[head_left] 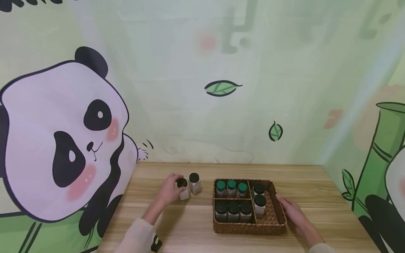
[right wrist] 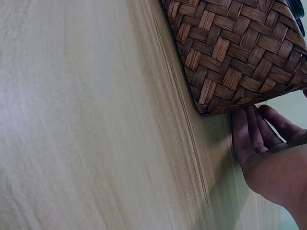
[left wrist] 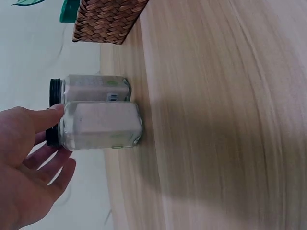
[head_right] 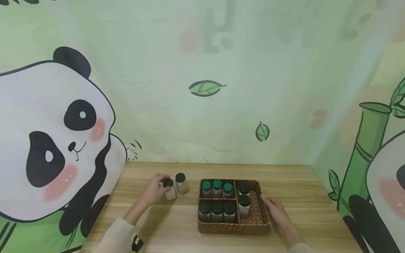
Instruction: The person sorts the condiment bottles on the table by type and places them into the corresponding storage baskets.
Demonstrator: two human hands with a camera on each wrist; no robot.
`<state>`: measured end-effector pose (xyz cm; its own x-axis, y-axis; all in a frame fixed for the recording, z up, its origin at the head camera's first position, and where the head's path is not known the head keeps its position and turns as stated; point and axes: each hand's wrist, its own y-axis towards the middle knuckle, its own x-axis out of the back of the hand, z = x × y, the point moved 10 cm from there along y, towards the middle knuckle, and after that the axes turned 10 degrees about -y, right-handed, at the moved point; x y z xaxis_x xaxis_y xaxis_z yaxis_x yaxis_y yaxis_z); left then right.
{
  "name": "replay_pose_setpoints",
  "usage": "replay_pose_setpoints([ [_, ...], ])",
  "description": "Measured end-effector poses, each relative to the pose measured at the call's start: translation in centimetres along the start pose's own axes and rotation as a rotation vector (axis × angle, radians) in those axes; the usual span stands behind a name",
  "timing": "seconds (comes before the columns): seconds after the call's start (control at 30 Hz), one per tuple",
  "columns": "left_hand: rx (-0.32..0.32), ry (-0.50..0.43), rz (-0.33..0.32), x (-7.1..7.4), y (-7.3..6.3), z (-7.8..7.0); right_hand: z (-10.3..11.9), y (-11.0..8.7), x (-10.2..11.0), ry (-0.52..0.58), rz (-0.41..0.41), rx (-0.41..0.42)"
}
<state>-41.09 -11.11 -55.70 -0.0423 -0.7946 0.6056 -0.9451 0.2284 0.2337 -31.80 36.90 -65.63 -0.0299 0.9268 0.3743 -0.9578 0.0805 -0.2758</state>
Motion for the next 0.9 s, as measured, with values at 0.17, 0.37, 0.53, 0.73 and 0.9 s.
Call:
replay_pose_setpoints([
  [0.17, -0.033, 0.005, -0.027, 0.4, -0.6, 0.0, -0.1, 0.1, -0.1, -0.006, 0.012, 0.000],
  [0.37, -0.035, -0.010, -0.061, 1.2, -0.8, -1.0, 0.2, 0.0, -0.1, -0.011, 0.028, -0.003],
  [0.53, -0.062, -0.028, -0.092, 2.3, -0.9, -3.1, 0.3, -0.2, -0.1, 0.012, 0.036, 0.002],
  [0.73, -0.129, -0.027, -0.086, 2.9, -0.7, -7.3, 0.2, -0.2, 0.0, 0.009, 0.009, 0.018],
  [0.9, -0.226, -0.063, -0.092, 2.9, -0.7, -12.1, 0.1, 0.0, 0.2, -0.013, -0.003, 0.020],
])
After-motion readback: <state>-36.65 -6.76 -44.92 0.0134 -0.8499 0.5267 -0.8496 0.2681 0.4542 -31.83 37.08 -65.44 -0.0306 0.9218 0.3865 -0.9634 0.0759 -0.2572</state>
